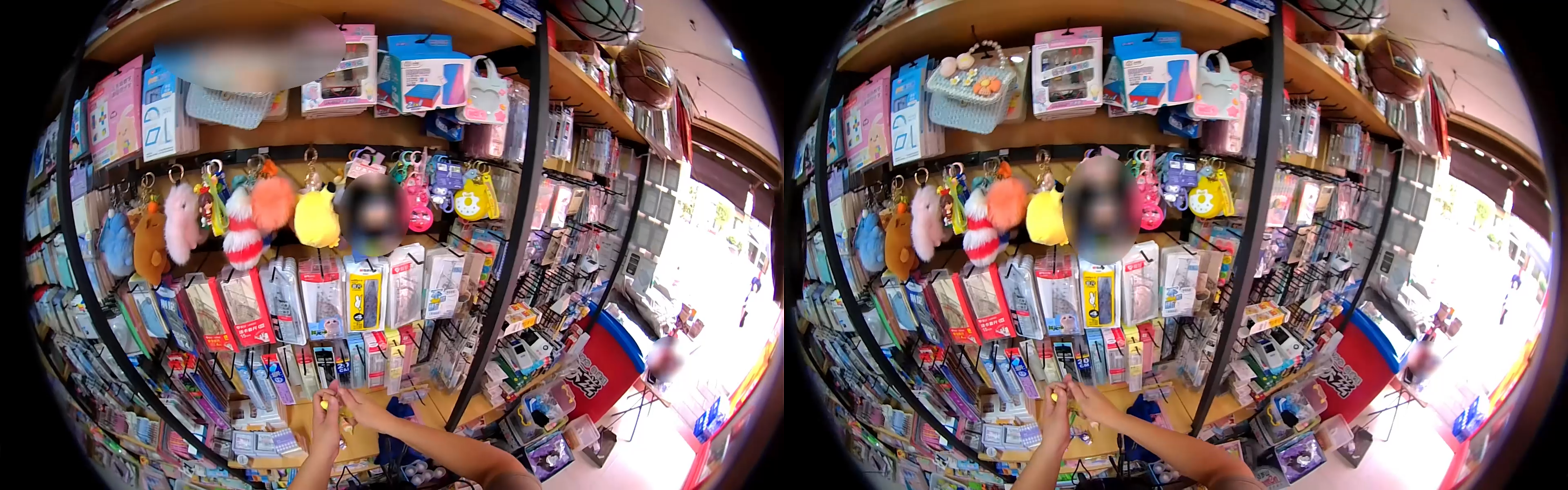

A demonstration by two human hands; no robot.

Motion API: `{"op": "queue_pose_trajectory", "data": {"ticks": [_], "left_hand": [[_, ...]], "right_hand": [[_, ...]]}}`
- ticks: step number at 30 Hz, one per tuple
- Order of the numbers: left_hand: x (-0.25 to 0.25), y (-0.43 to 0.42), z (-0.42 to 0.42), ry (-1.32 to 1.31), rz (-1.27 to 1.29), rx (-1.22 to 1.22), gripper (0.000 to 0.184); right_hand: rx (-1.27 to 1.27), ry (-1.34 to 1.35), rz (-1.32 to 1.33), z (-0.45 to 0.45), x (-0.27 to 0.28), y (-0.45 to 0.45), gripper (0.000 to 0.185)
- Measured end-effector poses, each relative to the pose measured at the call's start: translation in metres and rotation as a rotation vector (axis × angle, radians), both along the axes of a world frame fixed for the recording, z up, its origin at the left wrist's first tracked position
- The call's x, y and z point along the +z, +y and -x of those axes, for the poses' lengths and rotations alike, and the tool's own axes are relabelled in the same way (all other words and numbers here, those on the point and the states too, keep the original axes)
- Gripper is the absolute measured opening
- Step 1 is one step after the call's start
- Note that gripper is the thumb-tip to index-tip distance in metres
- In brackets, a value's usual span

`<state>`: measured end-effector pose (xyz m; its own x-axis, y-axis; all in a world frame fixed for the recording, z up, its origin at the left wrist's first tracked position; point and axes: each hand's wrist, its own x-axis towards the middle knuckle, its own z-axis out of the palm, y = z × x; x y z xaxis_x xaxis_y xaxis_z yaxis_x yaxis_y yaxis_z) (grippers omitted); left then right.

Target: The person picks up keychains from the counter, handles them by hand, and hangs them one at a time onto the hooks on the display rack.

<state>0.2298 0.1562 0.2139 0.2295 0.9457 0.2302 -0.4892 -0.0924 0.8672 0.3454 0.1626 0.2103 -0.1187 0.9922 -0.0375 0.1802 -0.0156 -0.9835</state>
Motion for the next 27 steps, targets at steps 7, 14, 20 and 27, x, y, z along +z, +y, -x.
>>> {"op": "queue_pose_trajectory", "data": {"ticks": [7,14,20,27], "left_hand": [[0.026,-0.001,-0.013,0.133,-0.155,0.055,0.009],[0.053,-0.027,-0.046,0.079,-0.115,-0.170,0.022],[0.060,-0.037,-0.054,0.098,-0.093,-0.406,0.020],[0.044,-0.031,-0.061,0.335,-0.196,-0.212,0.024]], "right_hand": [[-0.015,0.155,0.286,-0.002,0.025,-0.030,0.069],[0.279,0.585,0.265,-0.028,0.051,-0.081,0.039],[0.258,0.566,0.096,-0.046,0.027,-0.090,0.015],[-0.372,-0.255,-0.312,-0.043,0.022,-0.091,0.037]]}}
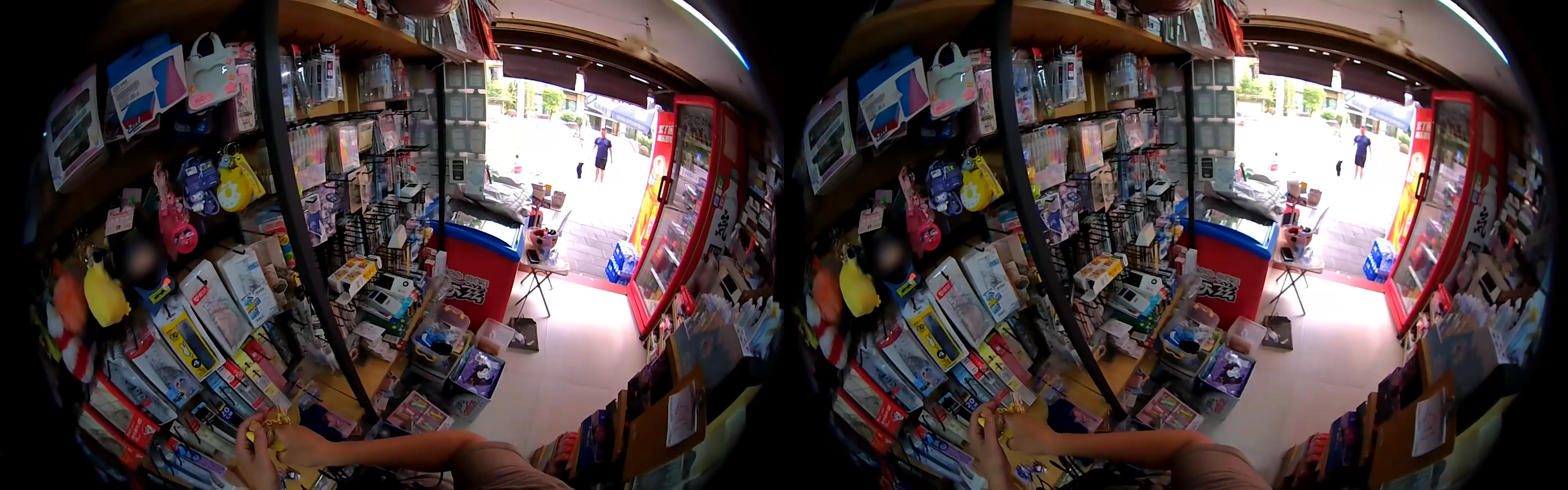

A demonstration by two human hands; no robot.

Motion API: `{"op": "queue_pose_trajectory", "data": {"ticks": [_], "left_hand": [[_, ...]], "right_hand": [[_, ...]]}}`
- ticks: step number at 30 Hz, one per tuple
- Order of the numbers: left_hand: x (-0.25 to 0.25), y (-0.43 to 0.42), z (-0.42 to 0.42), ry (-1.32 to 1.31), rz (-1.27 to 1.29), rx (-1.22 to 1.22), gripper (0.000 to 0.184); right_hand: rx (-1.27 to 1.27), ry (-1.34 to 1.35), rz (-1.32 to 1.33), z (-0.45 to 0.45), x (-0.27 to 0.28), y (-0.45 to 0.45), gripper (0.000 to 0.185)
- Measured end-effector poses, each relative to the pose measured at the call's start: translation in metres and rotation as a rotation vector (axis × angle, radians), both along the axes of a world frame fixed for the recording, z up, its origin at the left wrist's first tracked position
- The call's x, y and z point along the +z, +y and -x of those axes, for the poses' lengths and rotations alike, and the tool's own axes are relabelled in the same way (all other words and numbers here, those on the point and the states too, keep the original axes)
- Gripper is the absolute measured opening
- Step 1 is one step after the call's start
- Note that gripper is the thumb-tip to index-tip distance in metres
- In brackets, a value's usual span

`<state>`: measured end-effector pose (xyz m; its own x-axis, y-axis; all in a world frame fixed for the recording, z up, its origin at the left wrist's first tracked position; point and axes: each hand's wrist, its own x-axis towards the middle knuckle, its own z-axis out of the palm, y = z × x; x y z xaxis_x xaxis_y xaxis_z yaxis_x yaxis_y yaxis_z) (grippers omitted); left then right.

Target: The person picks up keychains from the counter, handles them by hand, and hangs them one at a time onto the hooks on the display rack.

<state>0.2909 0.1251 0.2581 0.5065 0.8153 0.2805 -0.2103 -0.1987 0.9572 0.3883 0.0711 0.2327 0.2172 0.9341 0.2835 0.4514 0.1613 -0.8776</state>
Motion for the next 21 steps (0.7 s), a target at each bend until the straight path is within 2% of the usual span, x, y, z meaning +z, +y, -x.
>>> {"op": "queue_pose_trajectory", "data": {"ticks": [4,8,10,13,16,19,21], "left_hand": [[-0.007,0.005,0.006,0.015,-0.043,0.021,0.030],[-0.011,0.009,0.015,0.005,-0.156,0.017,0.034],[-0.027,0.017,0.019,-0.012,-0.127,0.007,0.035],[-0.034,0.016,0.023,-0.038,-0.085,-0.043,0.038],[-0.023,0.007,0.028,-0.008,-0.061,-0.014,0.039],[-0.029,0.009,0.033,-0.026,-0.066,0.022,0.041],[-0.032,0.011,0.038,-0.061,-0.056,0.048,0.042]], "right_hand": [[-0.105,-0.122,0.037,0.006,-0.011,0.008,0.040],[-0.077,-0.092,0.033,0.010,0.011,-0.001,0.038],[-0.070,-0.038,0.085,0.011,0.016,-0.002,0.038],[-0.093,-0.022,-0.058,0.015,-0.004,0.007,0.041],[-0.039,-0.052,-0.095,0.018,-0.015,0.011,0.044],[0.203,0.048,-0.140,0.016,-0.005,0.011,0.045],[0.274,0.088,-0.009,0.015,0.008,0.008,0.034]]}}
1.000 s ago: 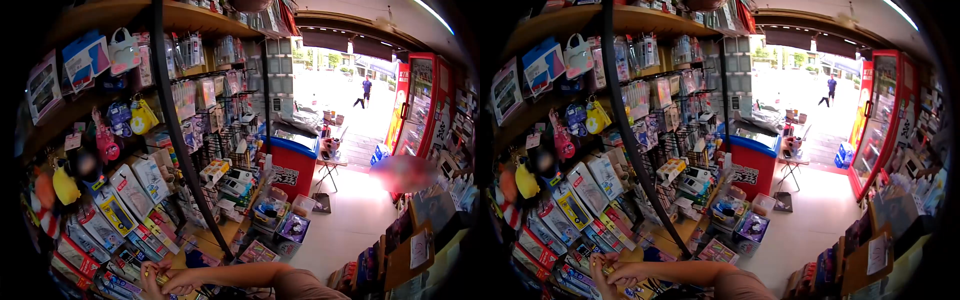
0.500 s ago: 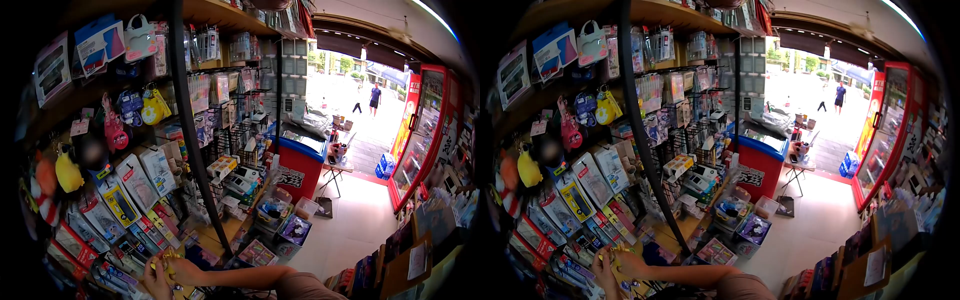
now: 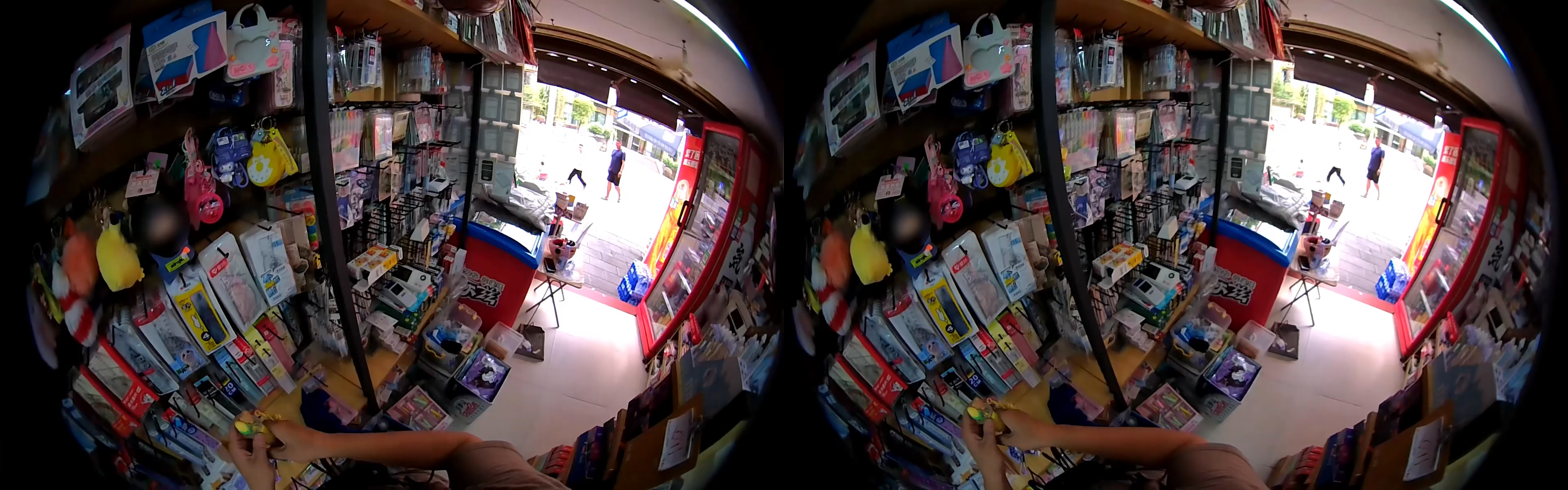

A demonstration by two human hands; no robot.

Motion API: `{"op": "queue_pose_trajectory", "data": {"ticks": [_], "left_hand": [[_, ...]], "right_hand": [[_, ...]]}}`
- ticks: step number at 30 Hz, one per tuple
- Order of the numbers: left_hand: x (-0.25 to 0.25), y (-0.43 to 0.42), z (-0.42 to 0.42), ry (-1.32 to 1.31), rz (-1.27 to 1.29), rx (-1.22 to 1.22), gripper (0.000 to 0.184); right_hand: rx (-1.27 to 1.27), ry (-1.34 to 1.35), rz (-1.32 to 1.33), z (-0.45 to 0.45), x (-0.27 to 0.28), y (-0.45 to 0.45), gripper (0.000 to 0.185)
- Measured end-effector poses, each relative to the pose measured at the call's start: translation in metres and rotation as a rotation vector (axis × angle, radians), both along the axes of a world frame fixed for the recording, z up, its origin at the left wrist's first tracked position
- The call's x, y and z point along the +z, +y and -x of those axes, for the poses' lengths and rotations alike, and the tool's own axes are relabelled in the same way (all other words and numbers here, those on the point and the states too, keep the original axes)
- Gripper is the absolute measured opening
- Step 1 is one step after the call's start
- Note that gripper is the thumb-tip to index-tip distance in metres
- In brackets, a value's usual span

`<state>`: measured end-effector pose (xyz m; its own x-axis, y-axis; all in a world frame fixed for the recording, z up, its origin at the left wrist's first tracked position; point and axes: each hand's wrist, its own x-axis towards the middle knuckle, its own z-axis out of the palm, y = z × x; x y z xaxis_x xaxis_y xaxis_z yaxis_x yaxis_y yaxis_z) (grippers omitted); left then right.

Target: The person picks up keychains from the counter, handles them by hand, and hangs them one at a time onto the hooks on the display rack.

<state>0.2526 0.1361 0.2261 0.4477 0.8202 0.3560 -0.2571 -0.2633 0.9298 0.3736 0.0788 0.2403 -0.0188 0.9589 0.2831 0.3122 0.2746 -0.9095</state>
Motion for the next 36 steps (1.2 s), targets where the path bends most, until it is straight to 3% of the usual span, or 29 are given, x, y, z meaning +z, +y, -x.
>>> {"op": "queue_pose_trajectory", "data": {"ticks": [4,10,11,14,16,18,20,23,36], "left_hand": [[0.000,0.004,0.009,-0.053,0.016,0.043,0.040],[0.007,-0.006,0.006,-0.049,-0.021,-0.012,0.036],[0.003,-0.003,0.009,-0.020,0.000,-0.041,0.044],[0.002,-0.001,0.010,-0.020,-0.070,-0.041,0.043],[0.011,-0.006,0.013,0.051,0.019,-0.062,0.046],[0.005,-0.004,0.010,0.061,-0.047,-0.031,0.046],[0.011,-0.007,0.008,0.116,-0.076,-0.013,0.045],[0.011,-0.008,0.007,0.091,-0.126,0.017,0.044],[0.032,-0.013,0.015,0.283,-0.680,0.283,0.037]], "right_hand": [[0.145,-0.105,0.197,-0.008,0.006,-0.001,0.020],[0.003,0.027,0.088,-0.013,0.015,-0.012,0.020],[0.017,0.104,0.076,-0.016,0.011,-0.011,0.018],[-0.101,0.037,-0.098,-0.014,0.002,-0.012,0.020],[-0.050,0.193,0.011,-0.015,-0.007,-0.013,0.024],[-0.038,0.209,0.130,-0.017,0.007,-0.017,0.027],[-0.035,0.373,0.112,-0.013,0.014,-0.019,0.031],[-0.018,0.411,0.120,-0.013,0.011,-0.018,0.032],[-0.020,0.397,0.080,-0.008,0.011,-0.023,0.033]]}}
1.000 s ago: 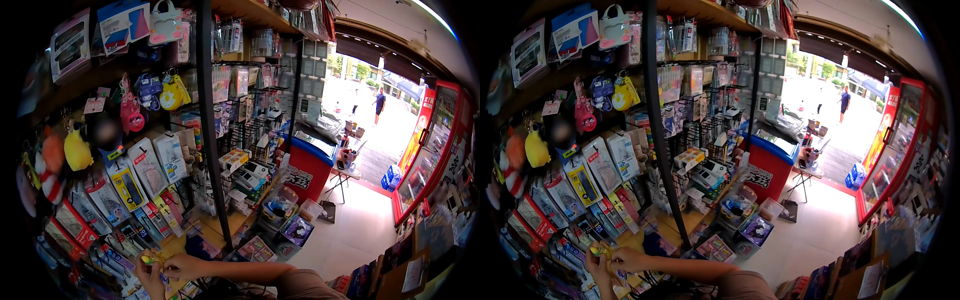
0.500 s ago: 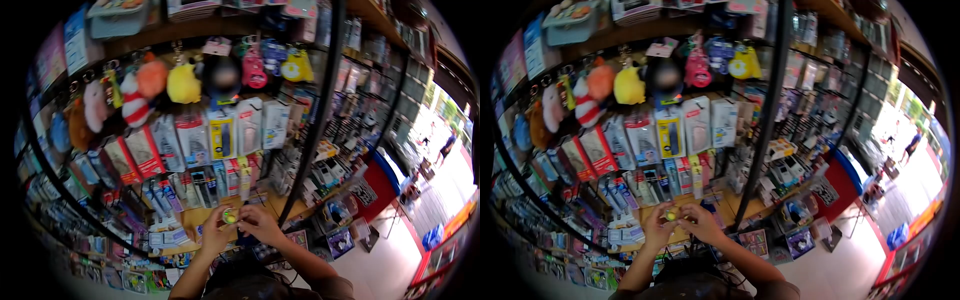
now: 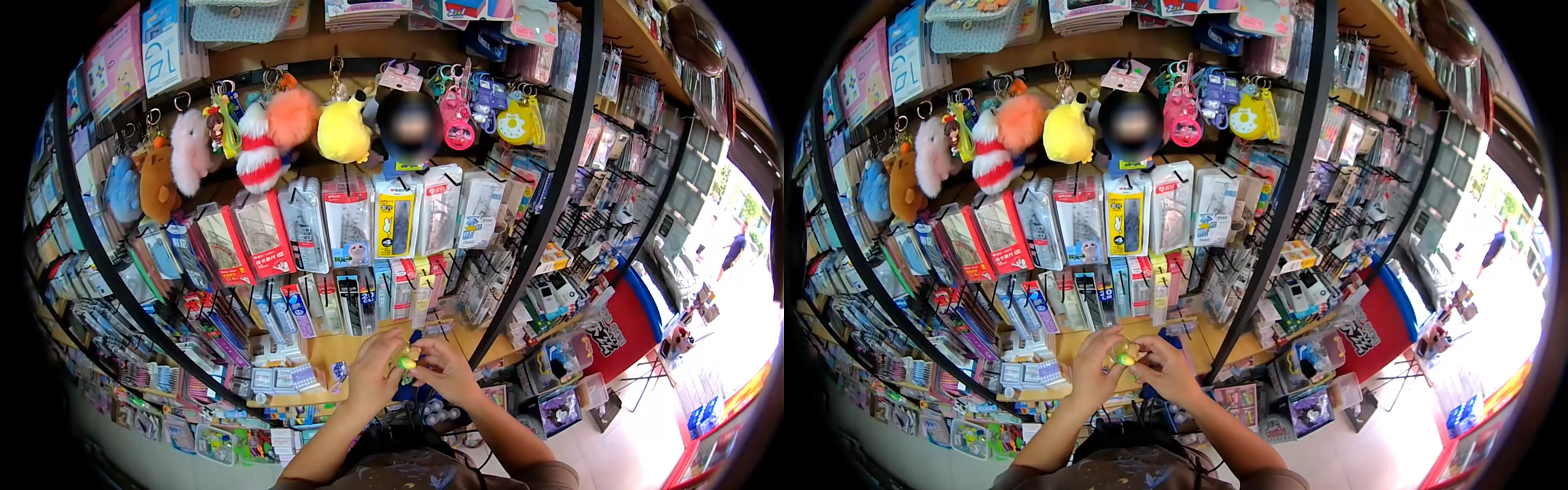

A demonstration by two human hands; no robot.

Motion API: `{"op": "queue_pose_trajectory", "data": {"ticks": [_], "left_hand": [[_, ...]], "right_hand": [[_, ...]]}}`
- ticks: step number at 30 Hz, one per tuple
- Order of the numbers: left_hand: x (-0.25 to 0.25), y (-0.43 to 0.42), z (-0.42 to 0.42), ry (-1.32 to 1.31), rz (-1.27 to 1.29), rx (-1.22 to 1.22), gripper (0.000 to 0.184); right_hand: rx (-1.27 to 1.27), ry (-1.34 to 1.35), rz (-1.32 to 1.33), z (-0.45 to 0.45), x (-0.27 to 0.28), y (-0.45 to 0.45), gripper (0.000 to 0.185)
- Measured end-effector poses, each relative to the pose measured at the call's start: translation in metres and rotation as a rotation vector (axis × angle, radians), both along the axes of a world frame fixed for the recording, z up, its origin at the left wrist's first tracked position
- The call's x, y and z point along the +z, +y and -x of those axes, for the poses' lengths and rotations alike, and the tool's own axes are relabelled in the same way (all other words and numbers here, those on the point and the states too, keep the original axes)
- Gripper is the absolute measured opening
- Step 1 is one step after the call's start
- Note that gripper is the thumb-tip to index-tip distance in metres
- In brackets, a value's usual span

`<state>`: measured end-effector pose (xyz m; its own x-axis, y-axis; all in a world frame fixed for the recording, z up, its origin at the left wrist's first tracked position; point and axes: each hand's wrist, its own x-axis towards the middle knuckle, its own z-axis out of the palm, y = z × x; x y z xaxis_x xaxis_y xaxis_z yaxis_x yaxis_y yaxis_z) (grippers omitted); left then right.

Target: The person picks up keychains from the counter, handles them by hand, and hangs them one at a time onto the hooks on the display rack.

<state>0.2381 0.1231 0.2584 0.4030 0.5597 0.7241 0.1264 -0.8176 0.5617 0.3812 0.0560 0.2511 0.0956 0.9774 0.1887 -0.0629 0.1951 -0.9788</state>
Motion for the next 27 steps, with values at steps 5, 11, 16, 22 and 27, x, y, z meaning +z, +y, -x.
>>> {"op": "queue_pose_trajectory", "data": {"ticks": [5,11,16,22,27], "left_hand": [[-0.003,0.000,0.001,0.059,-0.070,0.068,0.038],[-0.005,0.000,0.001,0.093,-0.101,0.072,0.037],[-0.016,-0.005,-0.004,0.091,-0.055,0.027,0.038],[-0.017,-0.014,-0.006,-0.102,0.402,-0.215,0.040],[-0.031,-0.003,-0.003,-0.234,0.586,-0.259,0.030]], "right_hand": [[0.004,-0.027,-0.009,-0.002,-0.005,-0.003,0.037],[-0.040,-0.091,-0.011,-0.001,-0.017,0.002,0.027],[-0.201,-0.233,-0.131,0.003,-0.025,0.011,0.014],[-0.128,0.024,-0.113,-0.001,-0.006,0.002,0.011],[-0.055,0.021,-0.156,-0.006,-0.006,-0.001,0.010]]}}
